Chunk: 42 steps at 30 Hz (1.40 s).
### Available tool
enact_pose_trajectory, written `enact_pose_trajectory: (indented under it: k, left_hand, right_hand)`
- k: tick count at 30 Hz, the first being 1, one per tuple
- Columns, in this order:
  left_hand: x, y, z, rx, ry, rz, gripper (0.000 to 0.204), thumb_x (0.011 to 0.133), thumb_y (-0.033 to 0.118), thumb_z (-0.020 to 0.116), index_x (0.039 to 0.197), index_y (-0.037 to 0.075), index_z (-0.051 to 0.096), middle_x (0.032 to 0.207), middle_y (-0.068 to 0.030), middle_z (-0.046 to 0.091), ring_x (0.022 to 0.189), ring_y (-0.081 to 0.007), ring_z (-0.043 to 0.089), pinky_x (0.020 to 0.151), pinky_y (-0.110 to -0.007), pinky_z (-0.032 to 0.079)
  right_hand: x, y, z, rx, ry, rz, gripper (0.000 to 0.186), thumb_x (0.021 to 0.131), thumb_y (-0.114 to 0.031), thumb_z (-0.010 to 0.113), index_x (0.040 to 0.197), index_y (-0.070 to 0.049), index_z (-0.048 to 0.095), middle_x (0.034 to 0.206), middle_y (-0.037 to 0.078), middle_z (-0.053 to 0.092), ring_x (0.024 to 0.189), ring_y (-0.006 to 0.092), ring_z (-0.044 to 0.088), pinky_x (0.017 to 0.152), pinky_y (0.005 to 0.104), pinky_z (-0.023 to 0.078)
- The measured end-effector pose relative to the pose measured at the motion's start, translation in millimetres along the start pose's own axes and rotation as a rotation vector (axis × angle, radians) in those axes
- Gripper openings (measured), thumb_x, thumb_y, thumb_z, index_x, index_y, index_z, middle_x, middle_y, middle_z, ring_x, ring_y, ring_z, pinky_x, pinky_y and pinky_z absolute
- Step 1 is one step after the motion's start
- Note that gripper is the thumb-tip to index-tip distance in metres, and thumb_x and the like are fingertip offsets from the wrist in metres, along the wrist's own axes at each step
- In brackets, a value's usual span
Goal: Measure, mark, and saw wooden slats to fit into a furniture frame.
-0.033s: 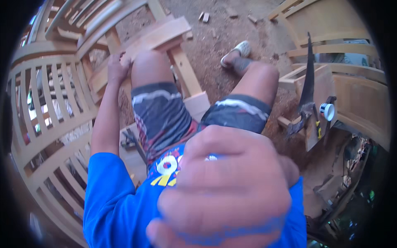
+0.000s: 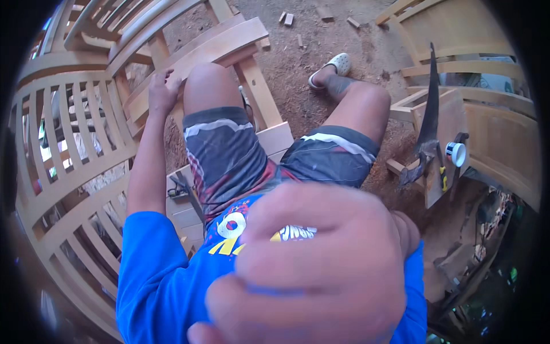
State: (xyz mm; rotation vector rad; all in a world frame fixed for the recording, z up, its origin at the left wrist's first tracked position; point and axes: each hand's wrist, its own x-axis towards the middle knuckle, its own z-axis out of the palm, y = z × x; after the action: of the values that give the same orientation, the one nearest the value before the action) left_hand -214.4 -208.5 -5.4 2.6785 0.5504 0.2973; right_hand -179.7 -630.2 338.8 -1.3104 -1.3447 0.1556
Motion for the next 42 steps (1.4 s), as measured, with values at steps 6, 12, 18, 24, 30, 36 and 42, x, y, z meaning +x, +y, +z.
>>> enact_pose_trajectory:
  k: [6, 12, 18, 24, 30, 36, 42]
  left_hand:
    - [-123.5, -24.6, -63.9, -0.003, 0.059, -0.271, 0.041, 0.092, 0.028, 0.075, 0.126, 0.006, 0.068, 0.116, -0.0169, 0.071, 0.109, -0.0302, 0.069, 0.097, -0.042, 0.054]
    - [-311.7, -69.7, -102.0, 0.017, -0.147, -0.695, 0.045, 0.094, 0.026, 0.072, 0.130, 0.000, 0.066, 0.115, -0.0166, 0.073, 0.105, -0.0263, 0.071, 0.094, -0.039, 0.055]
    - [-382.1, -33.1, -75.9, 0.139, -0.244, -0.562, 0.071, 0.073, 0.009, 0.081, 0.140, 0.015, 0.058, 0.136, -0.0165, 0.058, 0.126, -0.0380, 0.060, 0.108, -0.047, 0.050]
    - [-364.9, -16.8, -78.0, 0.320, -0.247, -0.684, 0.067, 0.075, 0.005, 0.077, 0.137, 0.016, 0.055, 0.136, -0.0133, 0.056, 0.127, -0.0385, 0.057, 0.105, -0.050, 0.050]
    - [-334.9, -38.4, -78.2, 0.278, -0.403, -0.621, 0.049, 0.077, -0.001, 0.070, 0.121, 0.009, 0.053, 0.127, -0.0179, 0.060, 0.120, -0.0427, 0.060, 0.101, -0.051, 0.051]
    - [-371.0, -46.7, -99.4, 0.097, -0.274, -0.660, 0.039, 0.079, 0.000, 0.072, 0.114, 0.003, 0.057, 0.097, -0.0229, 0.070, 0.095, -0.0465, 0.068, 0.086, -0.052, 0.055]
    - [-372.0, -32.6, -78.1, -0.075, -0.354, -0.703, 0.031, 0.075, 0.016, 0.083, 0.101, 0.003, 0.071, 0.096, -0.0211, 0.073, 0.092, -0.0387, 0.072, 0.083, -0.044, 0.057]
  right_hand:
    - [-6.0, 11.0, 75.8, 0.264, 0.279, -0.292, 0.023, 0.083, -0.011, 0.070, 0.098, 0.006, 0.074, 0.089, 0.013, 0.067, 0.063, 0.0208, 0.054, 0.054, 0.0359, 0.043]
    - [3.1, 15.4, 71.0, 0.471, -0.419, -0.242, 0.020, 0.087, -0.020, 0.064, 0.096, -0.002, 0.066, 0.078, 0.008, 0.068, 0.069, 0.0244, 0.071, 0.064, 0.0404, 0.054]
    - [-18.0, 37.3, 83.9, 0.177, -0.384, 0.006, 0.023, 0.085, -0.015, 0.068, 0.106, -0.007, 0.068, 0.080, 0.007, 0.067, 0.083, 0.0299, 0.071, 0.073, 0.0438, 0.055]
    - [-56.6, 67.3, 53.1, -0.119, -0.182, 0.311, 0.026, 0.089, 0.000, 0.071, 0.114, 0.002, 0.073, 0.094, 0.013, 0.075, 0.082, 0.0245, 0.074, 0.076, 0.0348, 0.059]
    - [-171.3, 166.1, 75.9, -0.041, -0.180, 0.998, 0.030, 0.093, -0.009, 0.069, 0.120, 0.004, 0.071, 0.101, 0.018, 0.077, 0.089, 0.0234, 0.074, 0.083, 0.0350, 0.058]
    - [-174.8, 192.5, 101.8, -0.202, -0.415, 1.020, 0.032, 0.093, -0.014, 0.068, 0.121, 0.000, 0.070, 0.101, 0.021, 0.076, 0.092, 0.0311, 0.075, 0.085, 0.0401, 0.058]
    - [-171.4, 219.3, 99.6, -0.279, -0.456, 1.041, 0.035, 0.092, -0.018, 0.069, 0.122, 0.001, 0.071, 0.100, 0.021, 0.077, 0.092, 0.0322, 0.076, 0.087, 0.0405, 0.058]
